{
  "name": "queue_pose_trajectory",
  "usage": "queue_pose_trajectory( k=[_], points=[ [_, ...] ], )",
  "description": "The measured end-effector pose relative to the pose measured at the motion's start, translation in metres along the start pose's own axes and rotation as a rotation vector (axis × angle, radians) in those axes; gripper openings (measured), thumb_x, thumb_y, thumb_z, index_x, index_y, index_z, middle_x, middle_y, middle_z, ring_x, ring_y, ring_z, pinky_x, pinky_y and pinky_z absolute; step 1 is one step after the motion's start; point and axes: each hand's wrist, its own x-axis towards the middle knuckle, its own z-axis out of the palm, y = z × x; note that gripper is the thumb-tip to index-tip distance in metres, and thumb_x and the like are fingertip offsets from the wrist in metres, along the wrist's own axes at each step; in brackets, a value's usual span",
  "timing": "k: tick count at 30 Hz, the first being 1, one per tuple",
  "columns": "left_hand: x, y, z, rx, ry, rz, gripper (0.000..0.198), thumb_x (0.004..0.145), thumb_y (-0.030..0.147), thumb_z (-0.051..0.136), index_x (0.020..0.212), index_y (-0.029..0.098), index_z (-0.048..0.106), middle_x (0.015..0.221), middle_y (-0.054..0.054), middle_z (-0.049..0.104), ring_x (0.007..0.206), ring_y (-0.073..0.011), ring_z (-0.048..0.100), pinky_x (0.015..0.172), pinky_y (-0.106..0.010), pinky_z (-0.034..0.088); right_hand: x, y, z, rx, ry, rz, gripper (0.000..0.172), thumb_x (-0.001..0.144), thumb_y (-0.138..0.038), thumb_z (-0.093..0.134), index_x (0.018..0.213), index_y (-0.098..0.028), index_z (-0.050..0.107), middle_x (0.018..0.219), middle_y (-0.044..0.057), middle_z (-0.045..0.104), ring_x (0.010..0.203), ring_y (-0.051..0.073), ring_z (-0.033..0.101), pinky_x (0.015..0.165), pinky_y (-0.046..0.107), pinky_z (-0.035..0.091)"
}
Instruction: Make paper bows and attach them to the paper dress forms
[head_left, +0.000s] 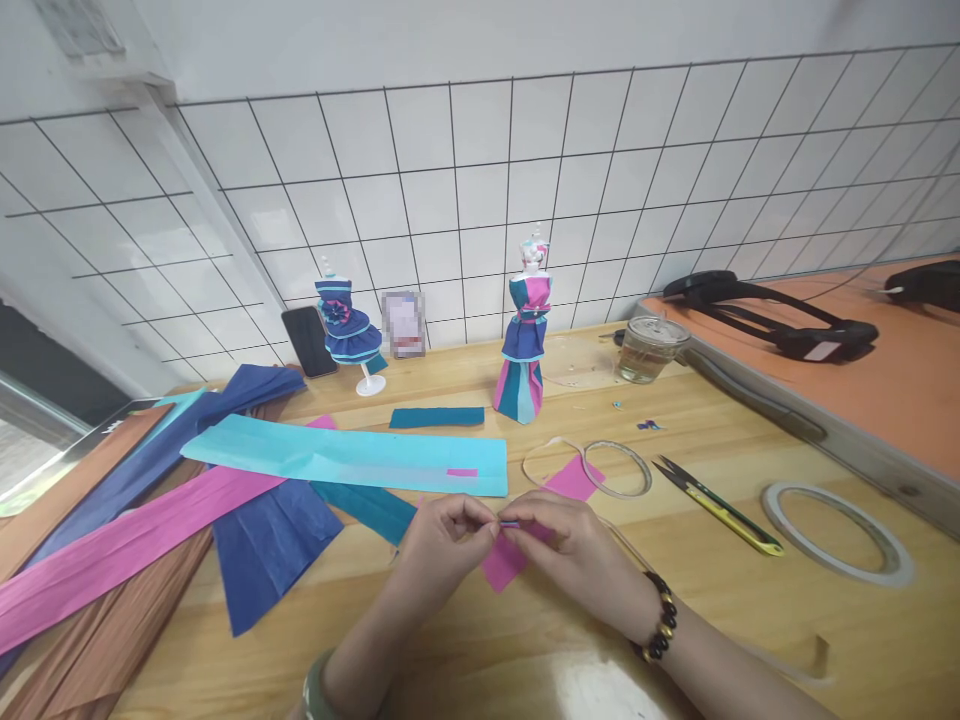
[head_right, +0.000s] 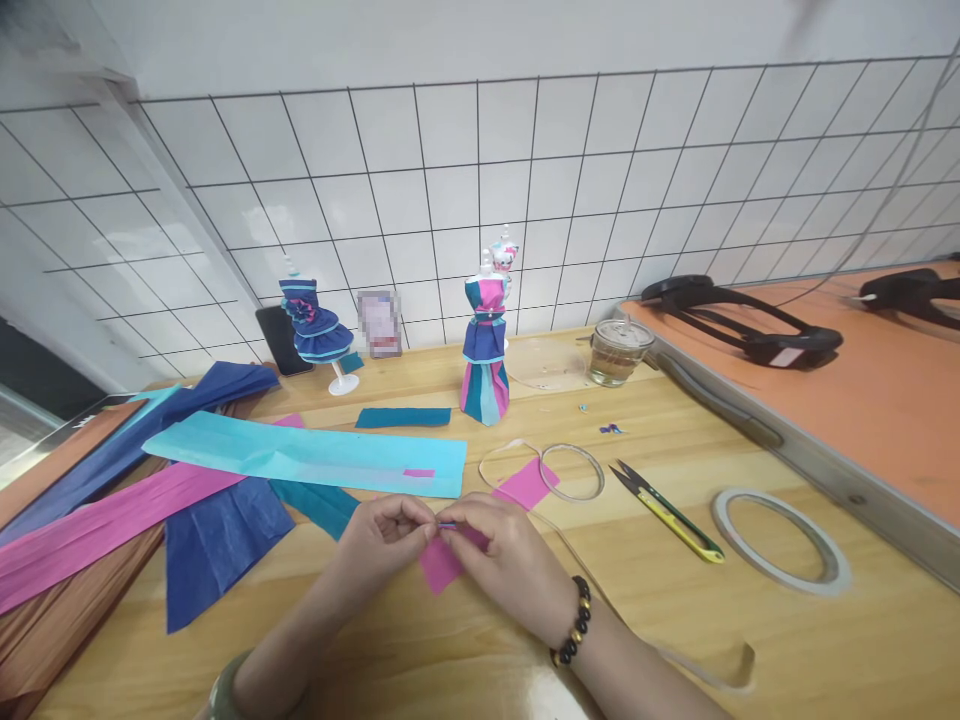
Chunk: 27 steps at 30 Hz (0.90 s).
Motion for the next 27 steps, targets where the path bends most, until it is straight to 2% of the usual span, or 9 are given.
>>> queue_pose_trajectory(
  k=[8, 14, 17, 22, 27],
  points=[
    [0.001, 0.003, 0.001, -0.041, -0.003, 0.009, 0.008, 0.068, 0.013, 0.057, 0.061, 0.015, 0.059, 0.064, -0.001, 0.065, 0.064, -0.0124, 0.059, 0.064, -0.023, 0.045, -0.001, 0.0, 0.001, 0.049, 0.0, 0.129, 0.021, 0.078, -0.015, 0.057, 0.097, -0.021, 0.064, 0.086, 0.003, 0.067, 0.076, 0.014, 0.059, 0.069, 0.025, 0.048],
    [0.0, 0.009, 0.001, -0.047, 0.01, -0.016, 0.008, 0.067, 0.014, 0.058, 0.06, 0.015, 0.059, 0.062, -0.001, 0.064, 0.061, -0.0116, 0.058, 0.061, -0.022, 0.045, -0.002, 0.003, 0.003, 0.061, 0.014, 0.164, 0.022, 0.078, -0.015, 0.056, 0.099, -0.019, 0.061, 0.079, 0.002, 0.063, 0.071, 0.013, 0.057, 0.064, 0.024, 0.047],
    [0.0, 0.007, 0.0, -0.02, -0.001, 0.003, 0.008, 0.068, 0.014, 0.057, 0.061, 0.015, 0.059, 0.064, -0.001, 0.065, 0.063, -0.0125, 0.059, 0.063, -0.023, 0.046, -0.001, 0.001, 0.003, 0.058, 0.014, 0.145, 0.022, 0.078, -0.013, 0.055, 0.099, -0.02, 0.062, 0.082, 0.003, 0.063, 0.072, 0.014, 0.057, 0.065, 0.024, 0.047],
    [-0.001, -0.003, -0.001, 0.142, 0.017, 0.097, 0.007, 0.071, 0.015, 0.055, 0.065, 0.016, 0.059, 0.07, -0.003, 0.066, 0.07, -0.0147, 0.061, 0.068, -0.025, 0.047, 0.0, -0.002, 0.001, 0.033, -0.038, 0.047, 0.029, 0.079, -0.006, 0.051, 0.098, -0.023, 0.064, 0.091, 0.003, 0.066, 0.084, 0.015, 0.059, 0.076, 0.026, 0.046],
    [-0.002, -0.007, -0.001, 0.27, 0.039, 0.147, 0.007, 0.072, 0.016, 0.054, 0.068, 0.017, 0.06, 0.071, -0.002, 0.066, 0.069, -0.015, 0.061, 0.069, -0.025, 0.047, 0.001, -0.002, 0.0, 0.047, -0.057, 0.04, 0.029, 0.08, -0.005, 0.049, 0.096, -0.023, 0.065, 0.09, 0.002, 0.067, 0.083, 0.013, 0.06, 0.075, 0.024, 0.046]
  ],
)
